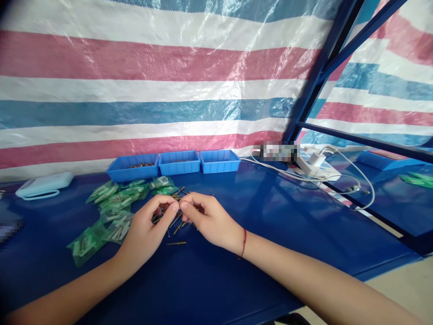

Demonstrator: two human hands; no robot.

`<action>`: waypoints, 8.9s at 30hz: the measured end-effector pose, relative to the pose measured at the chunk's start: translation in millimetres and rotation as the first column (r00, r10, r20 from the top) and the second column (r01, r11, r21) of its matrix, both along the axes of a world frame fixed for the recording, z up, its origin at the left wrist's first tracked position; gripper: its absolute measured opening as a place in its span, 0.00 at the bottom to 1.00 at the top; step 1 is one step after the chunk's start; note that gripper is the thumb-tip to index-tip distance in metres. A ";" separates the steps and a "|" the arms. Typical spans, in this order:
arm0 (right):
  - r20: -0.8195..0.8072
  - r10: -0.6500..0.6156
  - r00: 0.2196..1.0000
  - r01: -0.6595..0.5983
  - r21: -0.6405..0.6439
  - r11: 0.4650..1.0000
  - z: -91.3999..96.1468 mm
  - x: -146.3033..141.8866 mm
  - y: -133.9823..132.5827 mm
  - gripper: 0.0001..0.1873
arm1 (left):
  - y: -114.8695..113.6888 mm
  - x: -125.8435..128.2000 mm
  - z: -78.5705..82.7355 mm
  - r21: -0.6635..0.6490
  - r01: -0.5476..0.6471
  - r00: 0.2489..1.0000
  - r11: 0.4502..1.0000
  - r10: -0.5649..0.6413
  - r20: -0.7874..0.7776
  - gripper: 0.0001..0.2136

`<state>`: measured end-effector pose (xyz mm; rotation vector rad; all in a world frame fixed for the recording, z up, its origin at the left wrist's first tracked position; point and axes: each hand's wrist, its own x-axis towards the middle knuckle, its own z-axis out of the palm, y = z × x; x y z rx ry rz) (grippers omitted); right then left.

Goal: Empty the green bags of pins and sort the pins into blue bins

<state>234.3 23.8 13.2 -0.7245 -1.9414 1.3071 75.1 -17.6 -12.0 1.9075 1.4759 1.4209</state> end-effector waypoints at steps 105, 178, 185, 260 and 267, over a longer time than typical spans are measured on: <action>0.240 -0.442 0.864 0.098 0.782 0.616 19.7 -51.9 109.2 0.14 | 2.2 -19.1 2.4 -0.016 0.091 0.542 0.996 -0.064 -0.838 0.11; -0.132 -0.220 0.967 0.230 0.063 0.971 -5.8 8.1 8.0 0.10 | 2.8 -6.7 -1.2 0.031 0.018 0.963 0.999 -0.009 -0.268 0.07; -0.098 -0.444 0.891 0.426 0.516 0.743 18.7 -21.5 98.7 0.10 | 3.9 -10.2 -5.8 0.066 -0.012 0.790 0.998 0.050 -0.611 0.11; 0.249 -0.484 0.839 0.154 0.745 0.649 7.9 -29.2 101.1 0.13 | 7.5 -12.1 -12.2 -0.049 0.042 0.793 0.998 -0.063 -0.606 0.10; 0.518 -0.132 0.845 -0.235 0.582 0.779 -9.5 10.5 32.2 0.10 | 7.6 -12.1 -12.5 -0.073 0.031 0.797 0.997 -0.069 -0.601 0.07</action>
